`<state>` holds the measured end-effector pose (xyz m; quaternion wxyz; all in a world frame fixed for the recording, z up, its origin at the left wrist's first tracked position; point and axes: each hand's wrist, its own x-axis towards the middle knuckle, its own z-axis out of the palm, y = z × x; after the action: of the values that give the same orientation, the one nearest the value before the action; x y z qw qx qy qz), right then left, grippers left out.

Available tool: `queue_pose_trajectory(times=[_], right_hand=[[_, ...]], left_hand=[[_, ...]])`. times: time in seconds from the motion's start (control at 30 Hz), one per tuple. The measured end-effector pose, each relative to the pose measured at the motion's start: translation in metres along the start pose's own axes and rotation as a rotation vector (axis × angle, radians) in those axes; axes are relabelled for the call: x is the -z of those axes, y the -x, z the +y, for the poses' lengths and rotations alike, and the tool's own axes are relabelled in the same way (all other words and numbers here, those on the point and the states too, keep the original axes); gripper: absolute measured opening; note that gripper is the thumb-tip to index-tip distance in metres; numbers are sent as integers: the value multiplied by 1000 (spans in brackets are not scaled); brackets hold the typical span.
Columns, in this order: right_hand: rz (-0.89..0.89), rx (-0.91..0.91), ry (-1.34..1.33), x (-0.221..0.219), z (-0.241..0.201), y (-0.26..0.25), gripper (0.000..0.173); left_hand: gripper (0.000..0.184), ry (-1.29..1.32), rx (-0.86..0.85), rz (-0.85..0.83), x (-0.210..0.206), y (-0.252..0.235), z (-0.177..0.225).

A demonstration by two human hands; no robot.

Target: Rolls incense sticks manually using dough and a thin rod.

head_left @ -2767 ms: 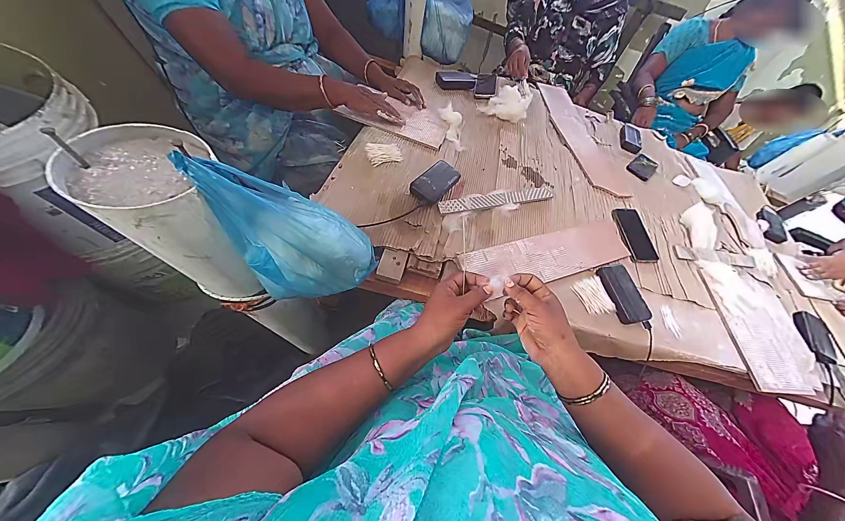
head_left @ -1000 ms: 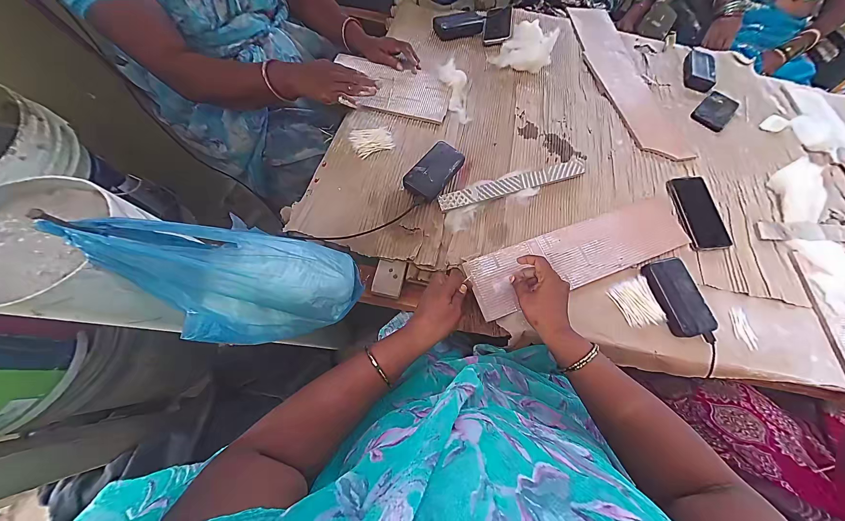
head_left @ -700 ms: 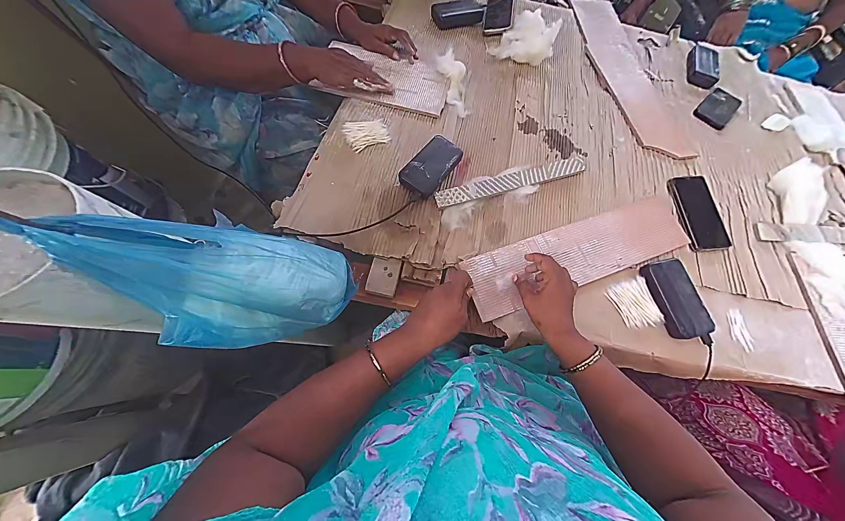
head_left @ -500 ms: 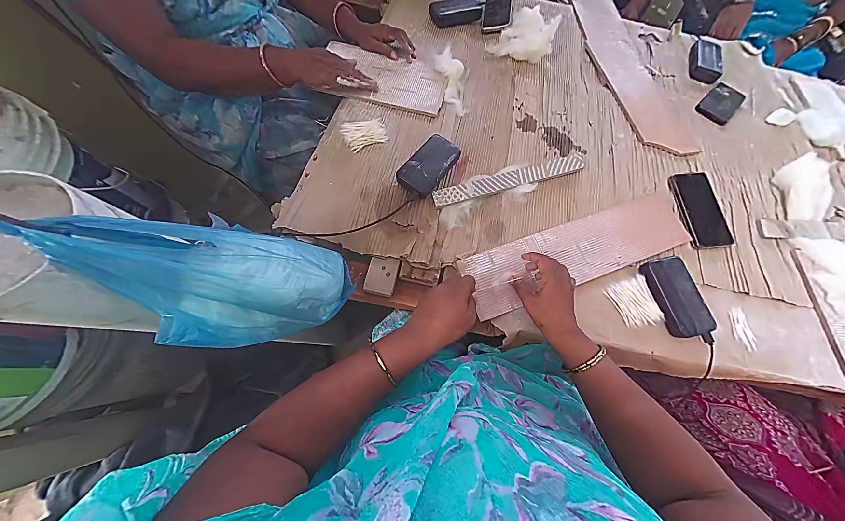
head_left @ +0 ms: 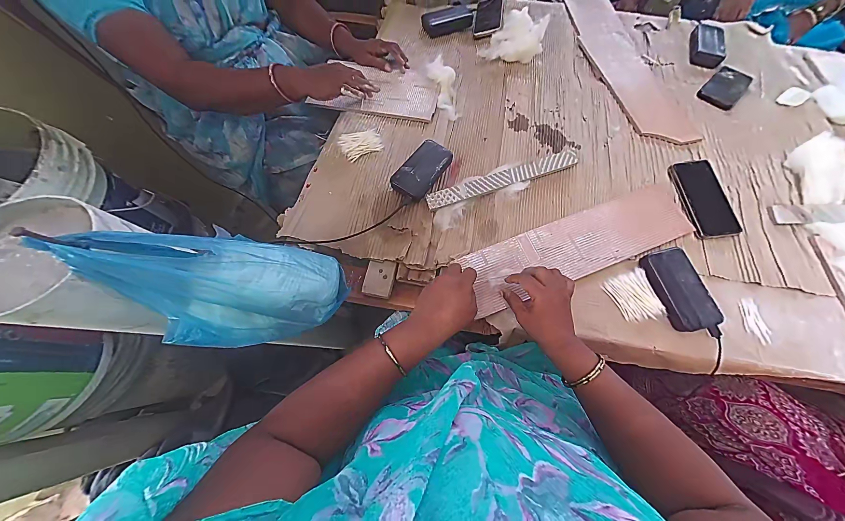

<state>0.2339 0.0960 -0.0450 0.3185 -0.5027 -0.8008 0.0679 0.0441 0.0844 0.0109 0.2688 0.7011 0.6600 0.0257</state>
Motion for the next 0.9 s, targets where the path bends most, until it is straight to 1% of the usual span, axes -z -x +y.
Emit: queue_pose_trajectory(times=[0.07, 0.17, 0.33, 0.43, 0.63, 0.9], right_hand=[[-19, 3, 45, -4, -5, 0, 23], [0, 12, 125, -12, -10, -4, 28], [68, 83, 194, -24, -11, -8, 16], [65, 82, 163, -26, -10, -5, 15], [14, 83, 2, -32, -13, 1, 15], [-32, 87, -45, -33, -16, 1, 17]], left_hand=[[26, -12, 1, 0, 0, -1, 1], [25, -33, -3, 3, 2, -1, 1], [24, -48, 7, 3, 4, -1, 1], [25, -34, -4, 5, 4, 0, -2], [22, 7, -62, 32, -3, 0, -8], [21, 15, -84, 45, -7, -1, -13]])
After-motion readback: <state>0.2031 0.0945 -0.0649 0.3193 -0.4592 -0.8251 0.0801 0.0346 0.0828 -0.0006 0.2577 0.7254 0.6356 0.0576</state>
